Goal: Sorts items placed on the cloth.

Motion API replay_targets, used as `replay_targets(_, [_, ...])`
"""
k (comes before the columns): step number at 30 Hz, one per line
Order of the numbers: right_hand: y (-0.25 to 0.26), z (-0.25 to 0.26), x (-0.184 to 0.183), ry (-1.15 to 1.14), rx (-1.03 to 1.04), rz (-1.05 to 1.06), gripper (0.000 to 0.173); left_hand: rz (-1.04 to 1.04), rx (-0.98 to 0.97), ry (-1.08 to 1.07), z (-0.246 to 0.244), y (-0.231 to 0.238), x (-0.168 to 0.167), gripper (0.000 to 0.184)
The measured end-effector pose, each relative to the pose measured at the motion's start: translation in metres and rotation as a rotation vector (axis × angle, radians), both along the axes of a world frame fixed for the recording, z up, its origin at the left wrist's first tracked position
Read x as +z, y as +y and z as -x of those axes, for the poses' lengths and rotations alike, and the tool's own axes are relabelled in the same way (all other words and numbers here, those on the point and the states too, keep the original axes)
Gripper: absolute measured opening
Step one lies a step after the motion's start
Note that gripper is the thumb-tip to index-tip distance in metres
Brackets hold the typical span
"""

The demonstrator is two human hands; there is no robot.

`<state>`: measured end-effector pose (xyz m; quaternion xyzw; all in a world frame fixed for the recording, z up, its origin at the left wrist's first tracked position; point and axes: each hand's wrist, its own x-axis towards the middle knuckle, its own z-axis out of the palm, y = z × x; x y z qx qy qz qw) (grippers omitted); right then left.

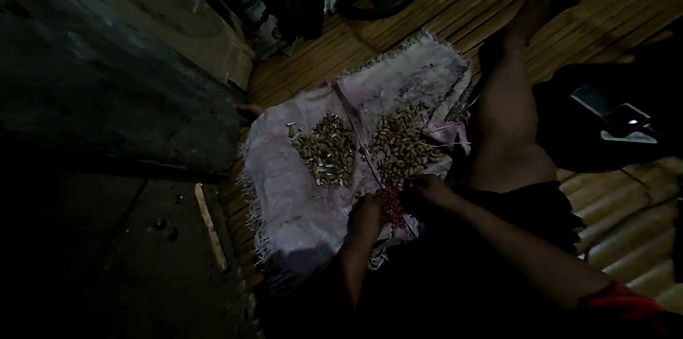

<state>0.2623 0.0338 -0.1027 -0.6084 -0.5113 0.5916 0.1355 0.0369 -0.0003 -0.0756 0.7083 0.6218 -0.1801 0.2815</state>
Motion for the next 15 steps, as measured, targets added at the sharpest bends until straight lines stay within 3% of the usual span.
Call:
replay_targets(4, [0.001, 0.000, 0.001, -0.020, 0.021, -0.008, 0.028, -0.043, 0.160, -0.111, 0.011, 0.009, 0.007, 0.032])
replay_targets(9, [0.002, 0.001, 0.002, -0.033, 0.053, -0.026, 0.029, -0.131, 0.280, -0.189, 0.021, 0.012, 0.014, 0.033])
replay_targets(15, [-0.001, 0.003, 0.015, 0.140, 0.036, -0.046, 0.025, -0.139, 0.365, -0.288, 0.018, 0.012, 0.025, 0.036])
